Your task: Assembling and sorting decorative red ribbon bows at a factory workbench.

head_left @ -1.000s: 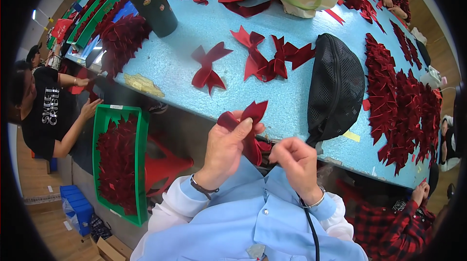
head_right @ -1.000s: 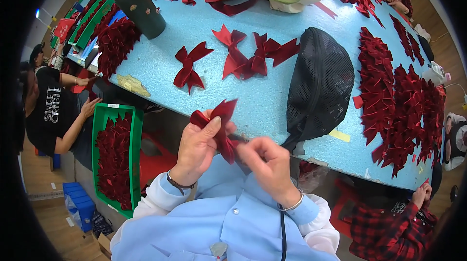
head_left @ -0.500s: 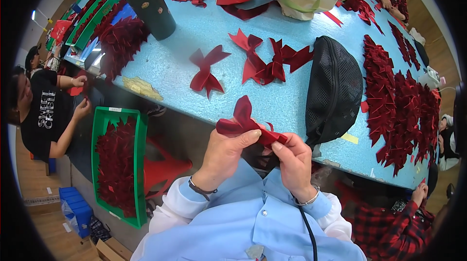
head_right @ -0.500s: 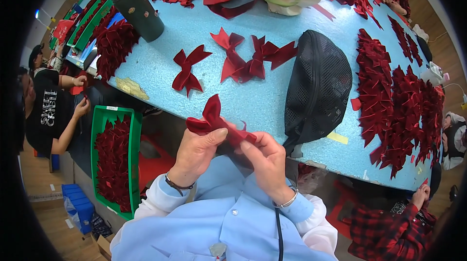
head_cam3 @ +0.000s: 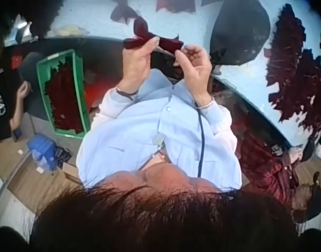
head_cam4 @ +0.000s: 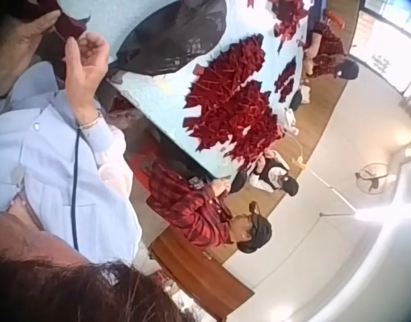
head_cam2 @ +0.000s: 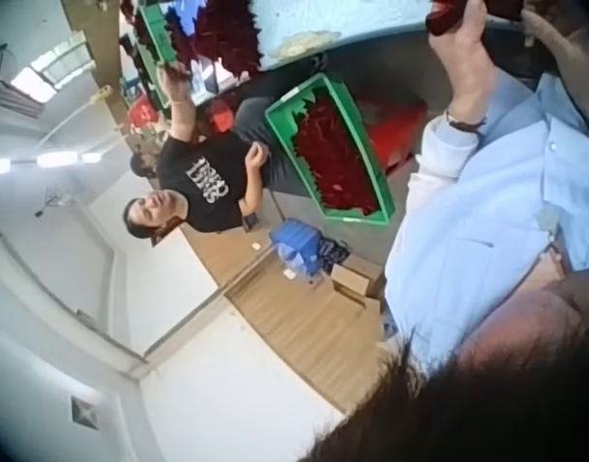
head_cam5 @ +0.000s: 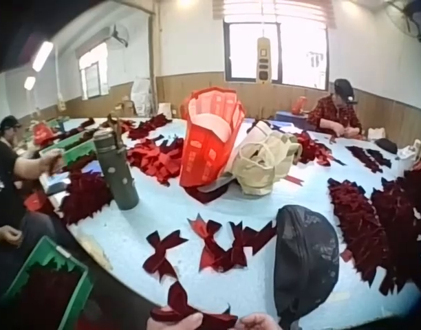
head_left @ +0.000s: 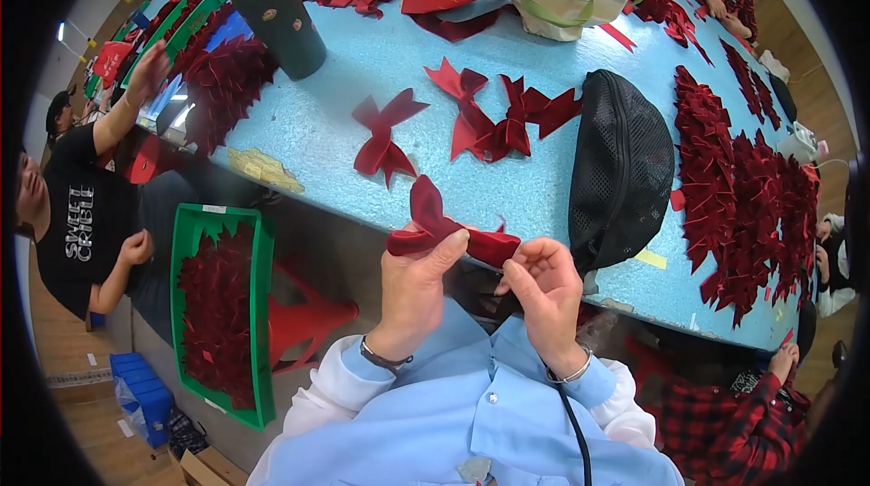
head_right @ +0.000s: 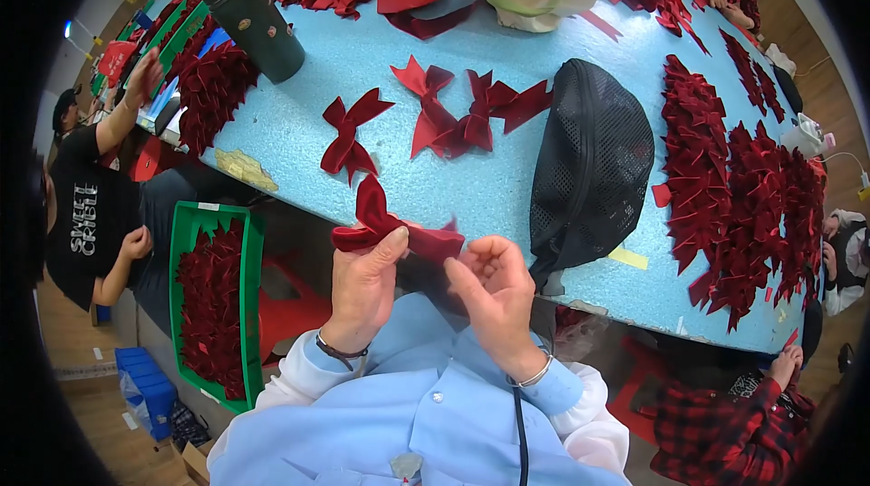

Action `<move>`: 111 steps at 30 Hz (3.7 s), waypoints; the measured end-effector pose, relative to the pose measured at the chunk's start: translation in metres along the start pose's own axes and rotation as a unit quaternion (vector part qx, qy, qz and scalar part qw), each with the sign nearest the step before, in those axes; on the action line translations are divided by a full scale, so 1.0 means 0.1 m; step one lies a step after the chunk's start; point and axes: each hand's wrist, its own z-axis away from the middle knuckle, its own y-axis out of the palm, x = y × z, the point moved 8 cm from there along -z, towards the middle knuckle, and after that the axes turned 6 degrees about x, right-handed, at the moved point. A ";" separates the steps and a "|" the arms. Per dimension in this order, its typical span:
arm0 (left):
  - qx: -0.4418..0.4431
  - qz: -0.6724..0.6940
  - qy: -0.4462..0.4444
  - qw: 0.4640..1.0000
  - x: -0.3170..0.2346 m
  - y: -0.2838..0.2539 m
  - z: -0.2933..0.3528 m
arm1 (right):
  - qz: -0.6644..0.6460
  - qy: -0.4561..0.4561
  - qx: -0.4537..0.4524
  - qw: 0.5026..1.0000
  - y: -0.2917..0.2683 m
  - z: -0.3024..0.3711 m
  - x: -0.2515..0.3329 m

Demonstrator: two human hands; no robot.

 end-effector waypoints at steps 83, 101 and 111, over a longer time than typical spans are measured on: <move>0.104 -0.259 -0.069 0.958 0.08 0.24 0.05 | 0.017 0.080 0.057 0.995 -0.18 -0.06 0.01; 0.240 -0.254 -0.009 0.937 -0.05 0.78 -0.25 | 0.001 0.180 0.145 0.973 -0.17 -0.01 0.05; 0.282 -0.215 -0.172 0.919 0.19 0.75 -0.21 | -0.052 0.100 0.175 0.978 -0.08 0.08 -0.04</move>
